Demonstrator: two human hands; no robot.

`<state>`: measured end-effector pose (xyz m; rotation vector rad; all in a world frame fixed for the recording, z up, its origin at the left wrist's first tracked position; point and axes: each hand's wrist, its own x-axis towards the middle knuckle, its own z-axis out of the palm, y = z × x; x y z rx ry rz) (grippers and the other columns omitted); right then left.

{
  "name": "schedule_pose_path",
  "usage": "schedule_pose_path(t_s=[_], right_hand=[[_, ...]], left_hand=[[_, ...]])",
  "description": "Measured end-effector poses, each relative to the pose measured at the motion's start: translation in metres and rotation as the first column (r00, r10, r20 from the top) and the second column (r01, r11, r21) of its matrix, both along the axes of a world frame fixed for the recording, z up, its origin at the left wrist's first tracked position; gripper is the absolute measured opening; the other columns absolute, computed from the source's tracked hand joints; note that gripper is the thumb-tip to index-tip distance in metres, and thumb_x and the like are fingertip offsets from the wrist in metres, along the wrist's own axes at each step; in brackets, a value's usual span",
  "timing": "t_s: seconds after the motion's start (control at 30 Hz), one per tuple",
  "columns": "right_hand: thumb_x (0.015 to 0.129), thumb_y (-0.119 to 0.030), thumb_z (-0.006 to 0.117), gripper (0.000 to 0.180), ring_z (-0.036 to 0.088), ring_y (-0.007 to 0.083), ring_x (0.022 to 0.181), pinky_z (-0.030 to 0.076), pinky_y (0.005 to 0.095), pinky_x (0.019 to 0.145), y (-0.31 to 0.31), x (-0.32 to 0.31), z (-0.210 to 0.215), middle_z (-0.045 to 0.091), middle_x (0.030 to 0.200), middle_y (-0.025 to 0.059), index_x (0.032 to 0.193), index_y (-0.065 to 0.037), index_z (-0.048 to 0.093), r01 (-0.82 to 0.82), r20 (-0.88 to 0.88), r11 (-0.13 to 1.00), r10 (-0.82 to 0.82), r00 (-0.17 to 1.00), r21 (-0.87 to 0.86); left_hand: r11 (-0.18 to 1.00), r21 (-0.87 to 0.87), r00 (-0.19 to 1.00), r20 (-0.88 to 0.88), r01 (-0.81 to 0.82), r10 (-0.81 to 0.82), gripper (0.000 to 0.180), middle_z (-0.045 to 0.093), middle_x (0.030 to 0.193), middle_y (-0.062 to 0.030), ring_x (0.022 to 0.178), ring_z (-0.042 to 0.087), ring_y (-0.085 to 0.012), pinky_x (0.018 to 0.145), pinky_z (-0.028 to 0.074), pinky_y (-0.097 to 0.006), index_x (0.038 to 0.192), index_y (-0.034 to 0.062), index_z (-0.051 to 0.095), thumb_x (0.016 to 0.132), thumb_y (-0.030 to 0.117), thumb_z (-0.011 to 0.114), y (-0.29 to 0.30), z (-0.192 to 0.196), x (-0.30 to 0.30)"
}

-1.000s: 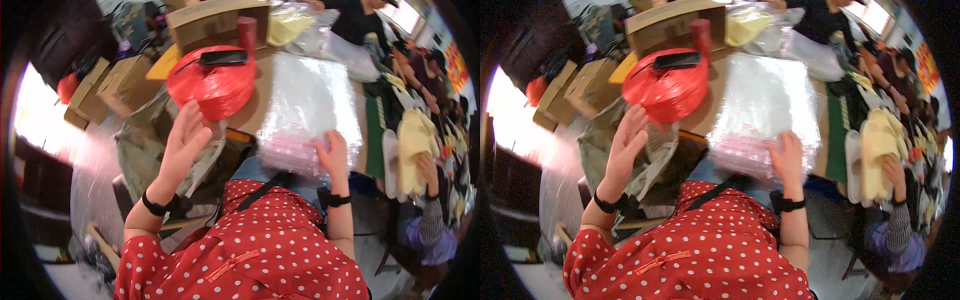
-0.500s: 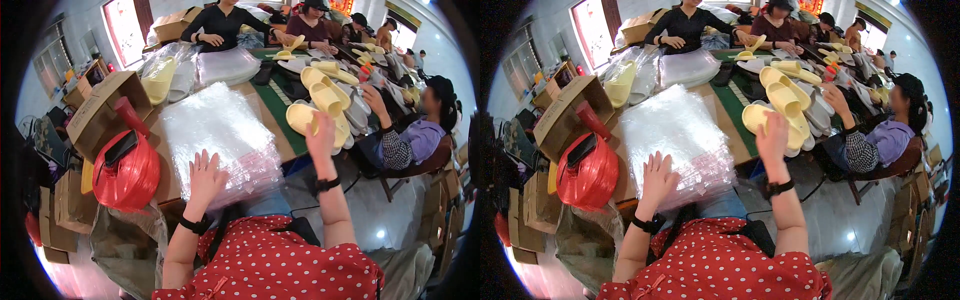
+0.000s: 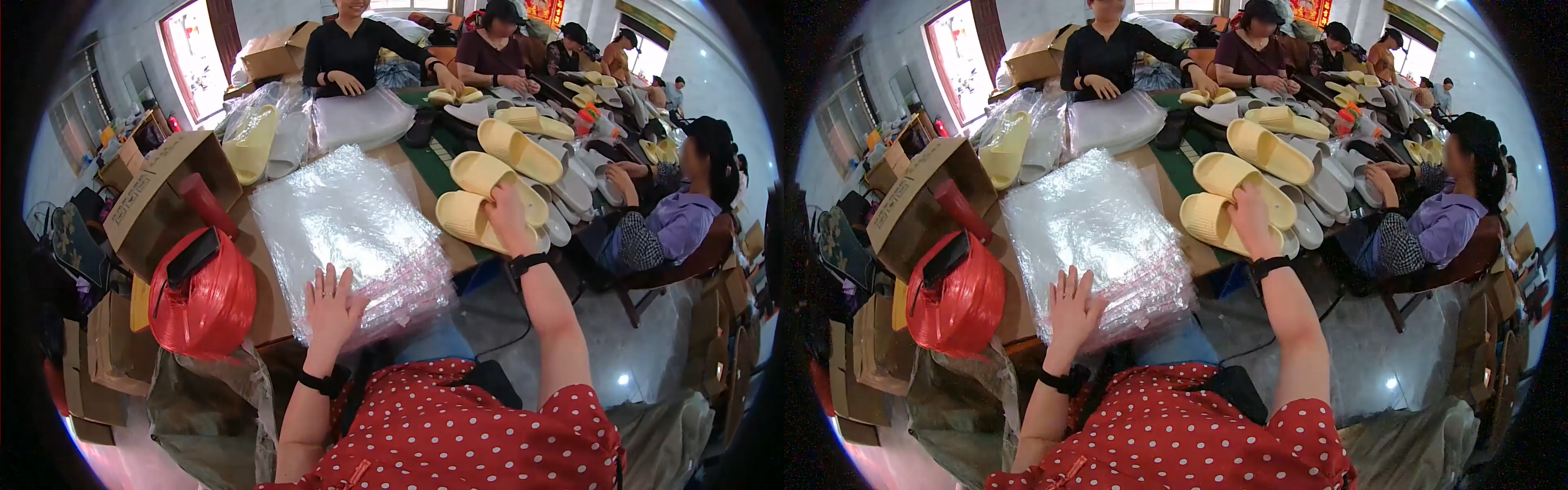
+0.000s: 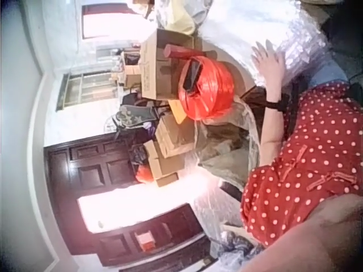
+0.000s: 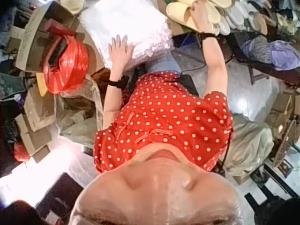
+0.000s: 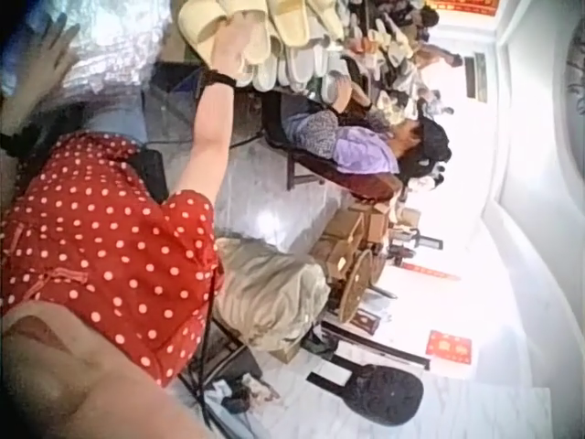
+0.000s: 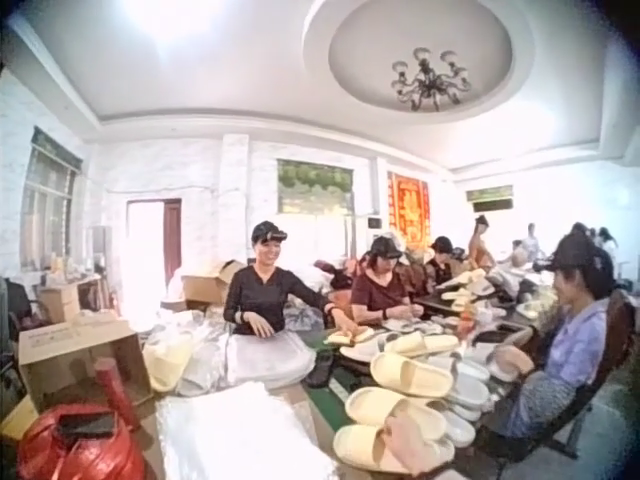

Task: Placing pairs of sandals/shoes into plastic bags for packaging.

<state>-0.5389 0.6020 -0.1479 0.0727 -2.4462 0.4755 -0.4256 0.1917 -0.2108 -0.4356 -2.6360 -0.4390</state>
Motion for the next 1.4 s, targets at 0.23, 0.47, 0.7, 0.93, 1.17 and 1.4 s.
schedule_pose_path(t_s=[0.23,0.47,0.7,0.93,1.17,1.4], right_hand=[[0.082,-0.006,0.064,0.019,0.056,0.0426,0.093,0.046,0.0499,0.078,-0.083,0.011,0.067,0.057,0.097,0.0204,0.1,0.0,0.059,-0.162,-0.273,0.976,0.117,0.955,-0.146],[0.087,-0.015,0.066,0.024,0.054,0.0431,0.085,0.045,0.0482,0.075,-0.202,0.039,0.045,0.056,0.09,0.0229,0.101,0.003,0.056,-0.393,-0.139,0.885,0.369,0.919,-0.25],[0.09,-0.027,0.064,0.03,0.057,0.0382,0.092,0.049,0.0486,0.077,-0.256,0.038,-0.029,0.057,0.1,0.0192,0.099,0.001,0.058,-0.368,0.126,0.93,0.364,0.923,0.008],[0.089,-0.025,0.063,0.025,0.06,0.0386,0.091,0.049,0.0496,0.077,-0.239,0.015,-0.031,0.06,0.095,0.0201,0.092,-0.001,0.061,-0.352,0.207,0.929,0.369,0.906,-0.113],[0.09,-0.021,0.063,0.026,0.059,0.046,0.082,0.047,0.0515,0.074,-0.144,-0.01,-0.043,0.061,0.085,0.0253,0.083,0.004,0.059,-0.119,0.009,0.973,0.124,0.992,-0.197],[0.098,-0.015,0.058,0.024,0.064,0.0199,0.089,0.049,0.0332,0.077,-0.062,0.055,-0.039,0.067,0.097,0.0129,0.105,0.007,0.062,-0.294,-0.2,0.622,0.218,0.955,-0.726]], left_hand=[[0.999,0.028,0.999,0.043,-0.019,0.017,0.062,0.042,0.149,-0.0239,0.141,0.033,-0.0442,0.116,0.021,-0.059,0.142,0.0139,0.052,0.089,0.046,0.062,-0.002,0.002,0.002],[0.999,0.037,0.998,0.055,-0.021,0.019,0.061,0.04,0.151,-0.0228,0.143,0.031,-0.0444,0.118,0.018,-0.057,0.142,0.0135,0.052,0.09,0.046,0.059,0.004,0.005,-0.003],[0.998,-0.044,0.997,0.061,-0.039,0.041,0.049,0.058,0.135,-0.0164,0.136,0.041,-0.0385,0.119,0.019,-0.056,0.127,0.0111,0.065,0.086,0.037,0.058,0.0,0.0,-0.003],[0.997,-0.039,0.996,0.042,-0.073,0.075,0.058,0.05,0.143,-0.0203,0.138,0.04,-0.0403,0.116,0.024,-0.055,0.135,0.0128,0.058,0.086,0.042,0.061,0.0,-0.002,-0.003],[0.996,0.006,0.965,0.249,0.086,-0.085,0.068,0.043,0.15,-0.0228,0.139,0.038,-0.0433,0.115,0.03,-0.051,0.141,0.0156,0.052,0.081,0.046,0.067,-0.018,0.022,-0.006],[0.959,0.161,0.934,0.236,0.235,-0.269,0.046,0.054,0.139,-0.0218,0.124,0.054,-0.0425,0.103,0.047,-0.045,0.126,0.0109,0.062,0.082,0.023,0.068,-0.038,0.045,-0.019]])
